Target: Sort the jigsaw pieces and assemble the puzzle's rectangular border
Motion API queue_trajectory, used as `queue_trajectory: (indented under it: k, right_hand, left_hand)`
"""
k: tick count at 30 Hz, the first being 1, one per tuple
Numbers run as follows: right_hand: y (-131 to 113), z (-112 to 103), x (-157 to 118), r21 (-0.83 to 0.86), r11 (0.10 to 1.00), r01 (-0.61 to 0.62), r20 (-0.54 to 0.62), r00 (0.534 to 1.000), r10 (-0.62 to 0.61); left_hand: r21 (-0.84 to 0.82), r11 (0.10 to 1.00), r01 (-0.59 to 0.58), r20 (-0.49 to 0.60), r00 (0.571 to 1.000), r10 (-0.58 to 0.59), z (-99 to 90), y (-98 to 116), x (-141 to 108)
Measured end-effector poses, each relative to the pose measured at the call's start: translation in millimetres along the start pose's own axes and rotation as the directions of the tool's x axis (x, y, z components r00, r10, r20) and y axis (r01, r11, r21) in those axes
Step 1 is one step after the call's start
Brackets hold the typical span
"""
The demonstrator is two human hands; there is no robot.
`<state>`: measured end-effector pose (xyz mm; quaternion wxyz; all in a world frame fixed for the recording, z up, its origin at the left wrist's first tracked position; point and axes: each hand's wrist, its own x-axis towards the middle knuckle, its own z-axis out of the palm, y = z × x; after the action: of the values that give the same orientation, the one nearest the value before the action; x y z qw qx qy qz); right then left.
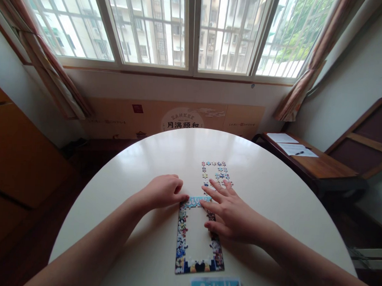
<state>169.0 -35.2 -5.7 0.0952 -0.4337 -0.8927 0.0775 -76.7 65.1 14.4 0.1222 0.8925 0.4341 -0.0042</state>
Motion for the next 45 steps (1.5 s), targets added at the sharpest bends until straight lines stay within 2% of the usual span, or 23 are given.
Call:
queue_trajectory:
  k: [3, 6, 8, 10, 12, 15, 19, 25, 30, 32, 36, 38, 45]
  right_hand:
    - [2.4, 1.5, -0.5, 0.006, 0.999, -0.035, -0.076, 0.997, 0.035]
    - [11.5, 1.8, -0.5, 0.095, 0.99, -0.103, -0.259, 0.958, 0.125]
    - [21.8, 1.3, 0.2, 0.233, 0.963, -0.135, -0.389, 0.895, 0.219]
    - [34.0, 0.7, 1.2, 0.396, 0.908, -0.134, -0.492, 0.804, 0.333]
    - [46.0, 0.2, 2.2, 0.532, 0.839, -0.112, -0.547, 0.711, 0.442]
    - [59.9, 0.3, 3.3, 0.673, 0.735, -0.082, -0.551, 0.608, 0.572]
    - [70.5, 3.2, 3.7, 0.761, 0.647, -0.039, -0.532, 0.534, 0.658]
    - [81.4, 13.8, 5.4, 0.786, 0.616, -0.052, -0.504, 0.524, 0.687]
    - [90.1, 16.0, 7.4, 0.762, 0.637, -0.113, -0.501, 0.519, 0.692]
    - [92.4, 13.1, 6.6, 0.747, 0.648, -0.15, -0.488, 0.538, 0.688]
    - [94.1, 5.5, 2.6, 0.676, 0.69, -0.26, -0.432, 0.618, 0.656]
    - [94.4, 2.8, 0.8, 0.623, 0.713, -0.322, -0.412, 0.64, 0.648]
    - [98.8, -0.7, -0.9, 0.497, 0.726, -0.475, -0.364, 0.645, 0.672]
  left_hand:
    - [0.0, 1.0, -0.007, 0.0, 1.0, 0.007, -0.7, 0.5, 0.5]
    - [-0.019, 1.0, 0.005, -0.002, 1.0, -0.006, -0.1, 0.3, 1.8]
    - [-0.03, 0.999, 0.01, -0.009, 1.0, -0.01, 1.3, -1.2, 2.7]
    - [-0.036, 0.999, 0.005, -0.021, 1.0, -0.005, 3.1, -3.6, 3.6]
    - [-0.041, 0.999, -0.002, -0.032, 0.999, 0.001, 4.4, -5.8, 4.5]
    - [-0.048, 0.999, -0.018, -0.047, 0.999, 0.016, 4.6, -7.9, 5.8]
    - [-0.042, 0.998, -0.043, -0.056, 0.998, 0.041, 4.0, -9.6, 6.9]
    - [-0.036, 0.998, -0.049, -0.056, 0.997, 0.046, 4.7, -10.7, 7.8]
    - [-0.046, 0.998, -0.047, -0.056, 0.997, 0.045, 4.2, -11.0, 7.7]
    - [-0.054, 0.997, -0.047, -0.05, 0.998, 0.044, 4.2, -11.5, 7.7]
    - [-0.054, 0.998, -0.04, -0.029, 0.999, 0.038, 3.6, -10.8, 8.3]
    - [-0.047, 0.998, -0.041, -0.024, 0.999, 0.04, 2.6, -9.4, 8.9]
    - [-0.039, 0.998, -0.039, -0.008, 0.999, 0.039, 3.8, -10.3, 13.1]
